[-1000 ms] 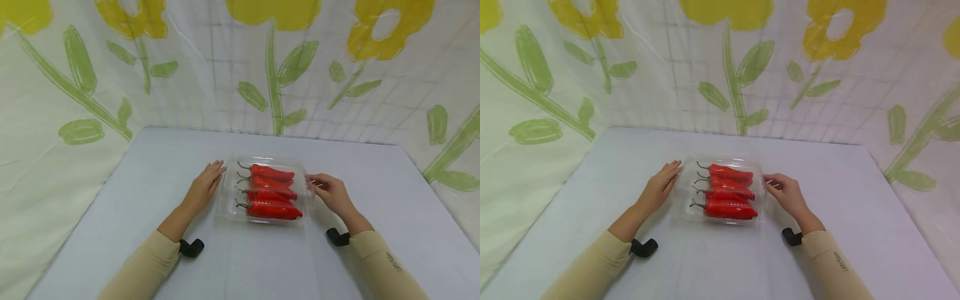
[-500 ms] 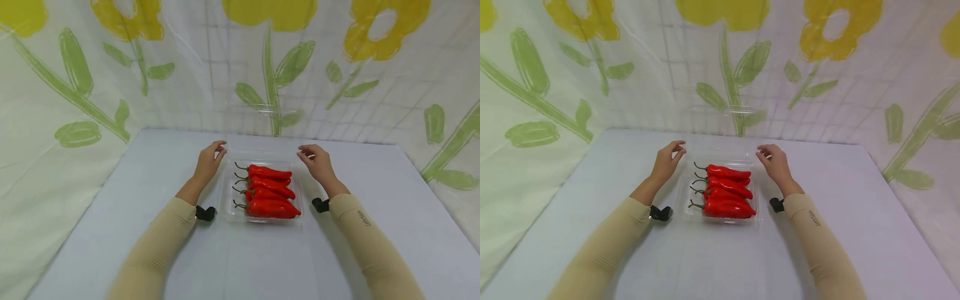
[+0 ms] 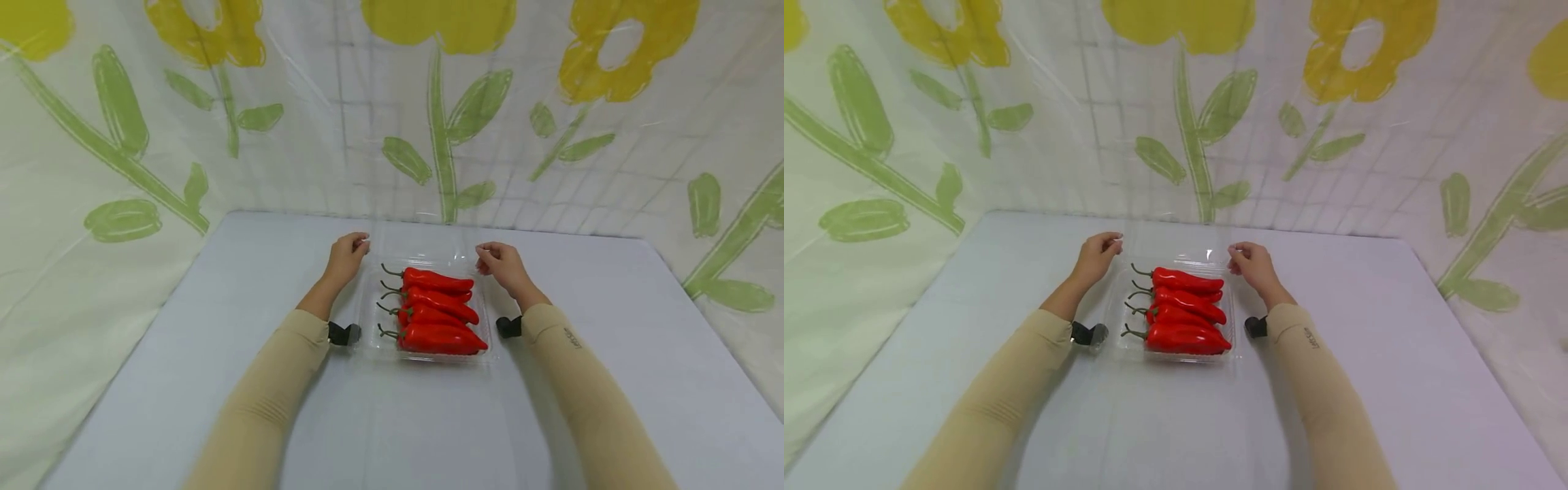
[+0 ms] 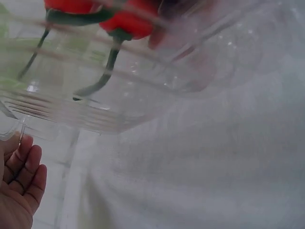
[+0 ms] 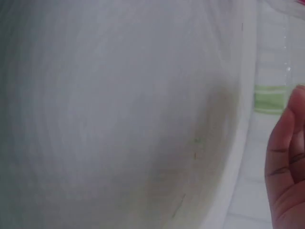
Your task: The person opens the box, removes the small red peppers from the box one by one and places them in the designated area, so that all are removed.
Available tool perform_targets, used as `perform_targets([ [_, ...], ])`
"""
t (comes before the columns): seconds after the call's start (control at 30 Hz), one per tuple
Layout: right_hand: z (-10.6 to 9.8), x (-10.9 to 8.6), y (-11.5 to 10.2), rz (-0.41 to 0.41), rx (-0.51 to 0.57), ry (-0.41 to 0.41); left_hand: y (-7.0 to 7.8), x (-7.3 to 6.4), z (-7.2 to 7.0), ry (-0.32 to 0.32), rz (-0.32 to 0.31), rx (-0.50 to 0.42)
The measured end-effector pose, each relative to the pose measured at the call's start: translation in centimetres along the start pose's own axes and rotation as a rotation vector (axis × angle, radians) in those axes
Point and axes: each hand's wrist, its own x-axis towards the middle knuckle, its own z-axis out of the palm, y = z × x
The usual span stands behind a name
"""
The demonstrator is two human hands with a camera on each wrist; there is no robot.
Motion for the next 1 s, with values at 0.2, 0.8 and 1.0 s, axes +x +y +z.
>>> perform_targets([
  [0.2, 0.1, 0.2, 0.5, 0.061, -0.076, -0.032, -0.3, 0.0, 0.2, -0.057, -0.098, -0.015],
  [0.8, 0.0, 0.3, 0.5, 0.097, -0.141, -0.126, 0.9, -5.1, -0.8, -0.185, -0.309, -0.263],
  [1.0, -0.2, 0.1, 0.1, 0.105, -0.168, -0.138, 2.2, -9.1, -0.9, -0.228, -0.4, -0.443],
])
